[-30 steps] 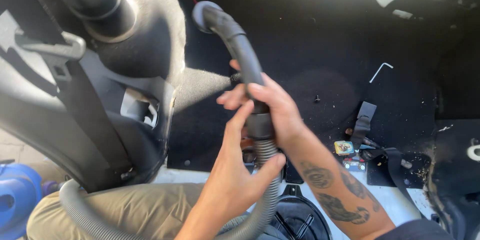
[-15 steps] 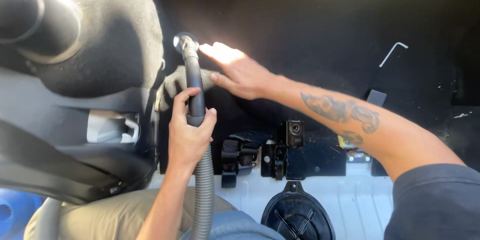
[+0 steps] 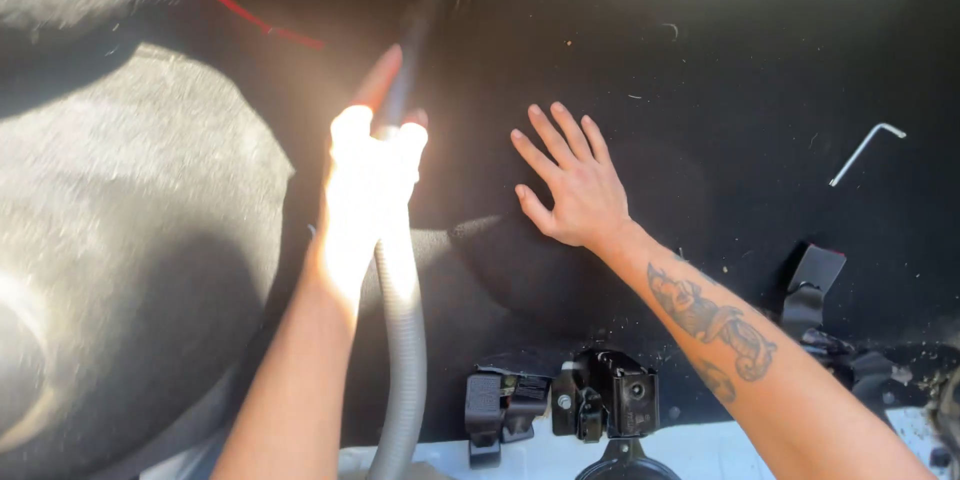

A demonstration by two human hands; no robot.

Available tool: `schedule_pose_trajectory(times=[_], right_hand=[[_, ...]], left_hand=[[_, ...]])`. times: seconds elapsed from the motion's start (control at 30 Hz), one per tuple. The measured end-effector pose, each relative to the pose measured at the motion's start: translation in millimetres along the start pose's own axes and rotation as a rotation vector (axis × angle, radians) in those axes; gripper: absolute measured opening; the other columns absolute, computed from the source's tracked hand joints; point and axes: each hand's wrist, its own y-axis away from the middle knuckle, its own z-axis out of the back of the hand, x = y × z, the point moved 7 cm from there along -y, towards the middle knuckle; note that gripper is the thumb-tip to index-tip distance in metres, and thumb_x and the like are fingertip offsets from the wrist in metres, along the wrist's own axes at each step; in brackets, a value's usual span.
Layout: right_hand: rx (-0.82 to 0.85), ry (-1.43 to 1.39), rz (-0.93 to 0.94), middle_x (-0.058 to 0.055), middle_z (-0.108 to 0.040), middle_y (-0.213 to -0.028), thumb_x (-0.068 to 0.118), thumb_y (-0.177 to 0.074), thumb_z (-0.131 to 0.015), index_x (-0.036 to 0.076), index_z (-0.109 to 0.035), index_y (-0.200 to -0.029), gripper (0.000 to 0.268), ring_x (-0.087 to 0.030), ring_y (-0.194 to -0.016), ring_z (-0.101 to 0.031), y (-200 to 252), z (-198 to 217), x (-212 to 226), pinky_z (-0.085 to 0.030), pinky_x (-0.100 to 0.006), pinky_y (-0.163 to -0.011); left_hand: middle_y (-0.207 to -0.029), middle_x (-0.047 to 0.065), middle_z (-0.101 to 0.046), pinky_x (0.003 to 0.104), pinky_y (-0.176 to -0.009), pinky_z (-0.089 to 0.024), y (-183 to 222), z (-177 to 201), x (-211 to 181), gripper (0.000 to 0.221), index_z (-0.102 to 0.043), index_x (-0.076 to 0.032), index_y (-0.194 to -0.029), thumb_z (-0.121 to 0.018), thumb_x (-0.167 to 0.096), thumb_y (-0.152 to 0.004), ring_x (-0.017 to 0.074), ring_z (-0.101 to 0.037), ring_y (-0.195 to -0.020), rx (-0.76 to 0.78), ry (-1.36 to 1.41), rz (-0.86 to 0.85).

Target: Vacuuming the interior floor and under-seat areas of a car using a shop vacuum.

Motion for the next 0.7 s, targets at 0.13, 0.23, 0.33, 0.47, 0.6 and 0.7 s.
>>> schedule_pose_trajectory(times=[0.13, 0.23, 0.33, 0.47, 0.6, 0.7], right_hand=[[0.013, -0.031, -0.009, -0.014, -0.038, -0.166, 0.039, -0.091, -0.064, 0.015, -0.057, -0.149, 0.063, -0.035, -0.155, -0.029, 5, -9, 1, -0.022, -0.056, -0.125], [0.014, -0.012, -0.048, -0.013, -0.038, -0.164, 0.04, -0.089, -0.064, 0.017, -0.058, -0.147, 0.063, -0.035, -0.154, -0.03, -3, -11, -4, -0.023, -0.056, -0.124], [0.068, -0.048, -0.019, -0.013, -0.038, -0.165, 0.04, -0.089, -0.064, 0.017, -0.058, -0.148, 0.064, -0.036, -0.153, -0.03, -2, -7, -2, -0.022, -0.056, -0.123], [0.06, -0.026, -0.045, -0.013, -0.037, -0.165, 0.04, -0.089, -0.064, 0.017, -0.057, -0.15, 0.066, -0.036, -0.154, -0.029, 1, -1, 8, -0.021, -0.057, -0.124], [-0.058, 0.001, -0.034, -0.013, -0.039, -0.163, 0.041, -0.086, -0.065, 0.017, -0.058, -0.147, 0.066, -0.035, -0.152, -0.031, -40, 1, -7, -0.021, -0.057, -0.123], [-0.021, -0.016, -0.038, -0.013, -0.041, -0.162, 0.042, -0.085, -0.065, 0.018, -0.059, -0.145, 0.065, -0.035, -0.152, -0.032, -25, -8, 1, -0.022, -0.058, -0.122]], left_hand=[[-0.131, 0.019, -0.07, 0.035, -0.101, -0.053, 41, -5, 8, 0.046, -0.058, -0.003, -0.143, -0.065, -0.007, -0.097, 0.0305, -0.07, -0.122, -0.059, -0.3, -0.049], [-0.138, 0.02, -0.067, 0.036, -0.103, -0.052, 60, -8, 2, 0.047, -0.06, -0.004, -0.142, -0.062, -0.006, -0.095, 0.0319, -0.067, -0.127, -0.041, -0.334, -0.109], [-0.091, 0.021, -0.076, 0.042, -0.081, -0.058, 1, -17, 25, 0.022, -0.065, 0.0, -0.115, -0.065, -0.018, -0.103, 0.035, -0.073, -0.087, 0.074, -0.577, 0.241], [-0.07, 0.019, -0.066, 0.043, -0.068, -0.056, -3, -13, -5, 0.053, -0.054, -0.022, -0.151, -0.061, -0.019, -0.099, 0.0333, -0.068, -0.062, 0.067, -0.376, 0.212], [-0.105, 0.015, -0.068, 0.044, -0.082, -0.054, 30, -2, 0, 0.027, -0.059, -0.011, -0.123, -0.062, -0.019, -0.098, 0.0334, -0.068, -0.093, -0.045, -0.438, 0.009], [-0.122, 0.013, -0.072, 0.044, -0.089, -0.055, 26, -3, -1, 0.049, -0.058, -0.018, -0.144, -0.06, -0.019, -0.095, 0.0344, -0.071, -0.107, -0.022, -0.45, 0.057]])
